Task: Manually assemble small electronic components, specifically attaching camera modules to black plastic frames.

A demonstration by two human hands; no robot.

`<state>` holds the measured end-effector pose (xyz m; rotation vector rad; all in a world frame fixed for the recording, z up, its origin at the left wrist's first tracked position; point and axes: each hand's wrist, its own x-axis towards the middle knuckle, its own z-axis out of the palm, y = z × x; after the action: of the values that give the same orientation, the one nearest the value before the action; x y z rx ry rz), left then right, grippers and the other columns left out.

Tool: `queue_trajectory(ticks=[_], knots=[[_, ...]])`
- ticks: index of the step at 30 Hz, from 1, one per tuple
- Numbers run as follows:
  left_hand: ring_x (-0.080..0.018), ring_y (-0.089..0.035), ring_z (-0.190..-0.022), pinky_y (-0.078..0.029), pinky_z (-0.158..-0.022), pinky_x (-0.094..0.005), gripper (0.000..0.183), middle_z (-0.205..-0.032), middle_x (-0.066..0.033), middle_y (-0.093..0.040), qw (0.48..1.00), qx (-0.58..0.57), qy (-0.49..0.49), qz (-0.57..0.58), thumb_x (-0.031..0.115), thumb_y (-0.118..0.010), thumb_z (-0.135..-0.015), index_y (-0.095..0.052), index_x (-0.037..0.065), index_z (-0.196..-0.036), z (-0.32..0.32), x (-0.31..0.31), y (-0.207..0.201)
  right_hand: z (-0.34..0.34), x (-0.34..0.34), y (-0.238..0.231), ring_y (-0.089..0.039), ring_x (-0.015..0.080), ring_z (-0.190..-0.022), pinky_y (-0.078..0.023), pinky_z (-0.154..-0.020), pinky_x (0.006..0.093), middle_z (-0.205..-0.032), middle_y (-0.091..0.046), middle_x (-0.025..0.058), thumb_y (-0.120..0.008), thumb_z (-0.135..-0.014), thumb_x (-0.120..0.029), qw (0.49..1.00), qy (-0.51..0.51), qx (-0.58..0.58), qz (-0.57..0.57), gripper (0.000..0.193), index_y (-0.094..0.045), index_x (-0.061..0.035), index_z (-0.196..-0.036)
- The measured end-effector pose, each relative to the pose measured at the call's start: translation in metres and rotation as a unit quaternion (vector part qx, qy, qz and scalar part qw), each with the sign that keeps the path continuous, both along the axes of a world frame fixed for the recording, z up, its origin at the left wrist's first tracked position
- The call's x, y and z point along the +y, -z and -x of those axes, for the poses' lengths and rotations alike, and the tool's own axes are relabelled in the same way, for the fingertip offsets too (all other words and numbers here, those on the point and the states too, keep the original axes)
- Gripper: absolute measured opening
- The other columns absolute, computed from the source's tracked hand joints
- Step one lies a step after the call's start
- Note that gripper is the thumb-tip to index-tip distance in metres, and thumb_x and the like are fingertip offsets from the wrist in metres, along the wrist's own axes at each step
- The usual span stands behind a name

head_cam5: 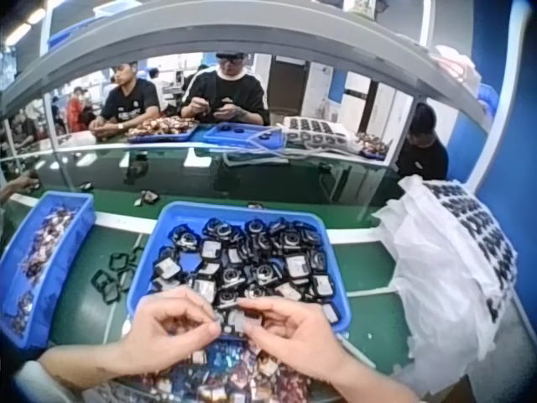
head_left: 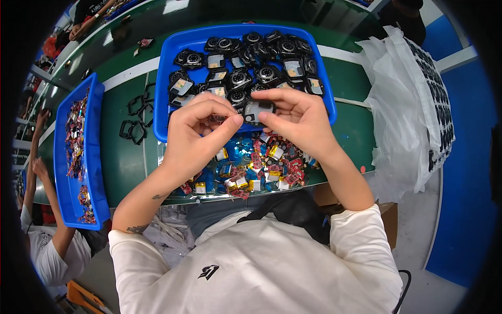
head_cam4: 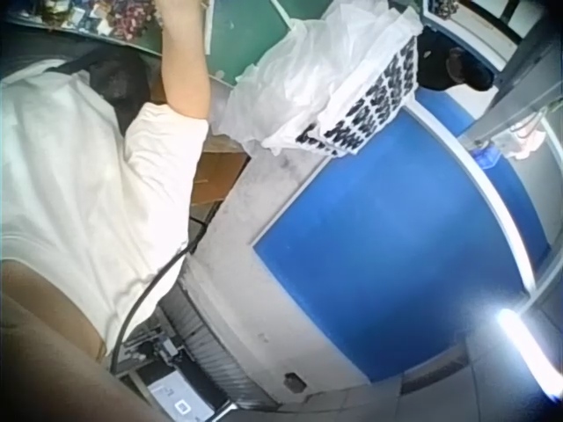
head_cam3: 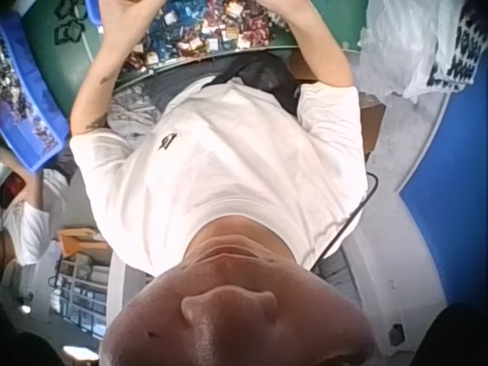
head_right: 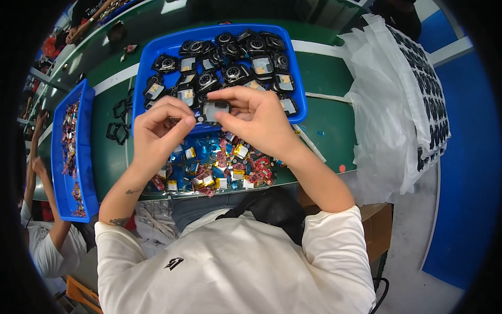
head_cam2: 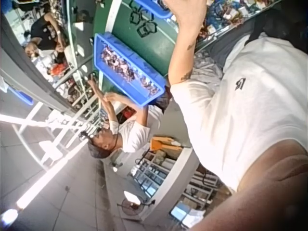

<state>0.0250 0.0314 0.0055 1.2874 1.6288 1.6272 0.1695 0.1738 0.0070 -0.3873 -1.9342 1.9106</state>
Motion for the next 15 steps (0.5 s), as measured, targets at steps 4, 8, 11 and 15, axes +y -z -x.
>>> queue_trajectory(ticks=[4,8,11,15], knots=[[-0.0016,-0.052,-0.069,-0.037,-0.051,-0.015,0.004,-0.109,-0.0072,-0.059,0.999,0.042,-0.018,0.016,0.006,-0.07,-0.075,-0.068,0.003,-0.077,-0.002,0.001,-0.002,-0.001,-0.007,0.002,-0.06,0.0058,-0.073,-0.05,-0.064,0.019,-0.089,-0.063,0.0057,-0.062,-0.08,0.002,0.999,-0.032,-0.001,0.006,0.032,-0.06,0.0013,-0.112],[-0.0022,-0.053,-0.07,-0.038,-0.052,-0.0157,0.005,-0.112,-0.0089,-0.059,0.998,0.052,-0.015,0.028,0.007,-0.07,-0.075,-0.069,0.002,-0.077,-0.002,0.001,0.0,-0.003,-0.01,0.003,-0.056,0.0025,-0.067,-0.047,-0.059,0.0175,-0.078,-0.062,0.0039,-0.064,-0.08,-0.002,0.997,-0.047,-0.033,-0.045,0.03,-0.062,0.0003,-0.111],[-0.0049,-0.056,-0.08,-0.044,-0.061,-0.0167,0.003,-0.117,-0.0123,-0.056,0.996,0.073,0.01,0.05,0.001,-0.067,-0.078,-0.066,-0.001,-0.077,-0.002,-0.001,-0.005,-0.001,-0.013,0.006,-0.055,0.0019,-0.065,-0.045,-0.056,0.0173,-0.075,-0.063,0.0034,-0.065,-0.081,-0.004,0.998,-0.04,-0.019,-0.049,0.03,-0.062,0.0,-0.11],[-0.0051,-0.057,-0.079,-0.044,-0.06,-0.0167,0.003,-0.115,-0.0122,-0.058,0.996,0.055,0.009,0.065,0.001,-0.066,-0.079,-0.066,-0.001,-0.078,-0.003,-0.001,-0.003,-0.002,-0.014,0.006,-0.057,0.0029,-0.065,-0.046,-0.055,0.0184,-0.077,-0.064,0.0057,-0.064,-0.081,-0.004,0.997,-0.035,-0.025,-0.061,0.029,-0.062,0.0003,-0.11]])
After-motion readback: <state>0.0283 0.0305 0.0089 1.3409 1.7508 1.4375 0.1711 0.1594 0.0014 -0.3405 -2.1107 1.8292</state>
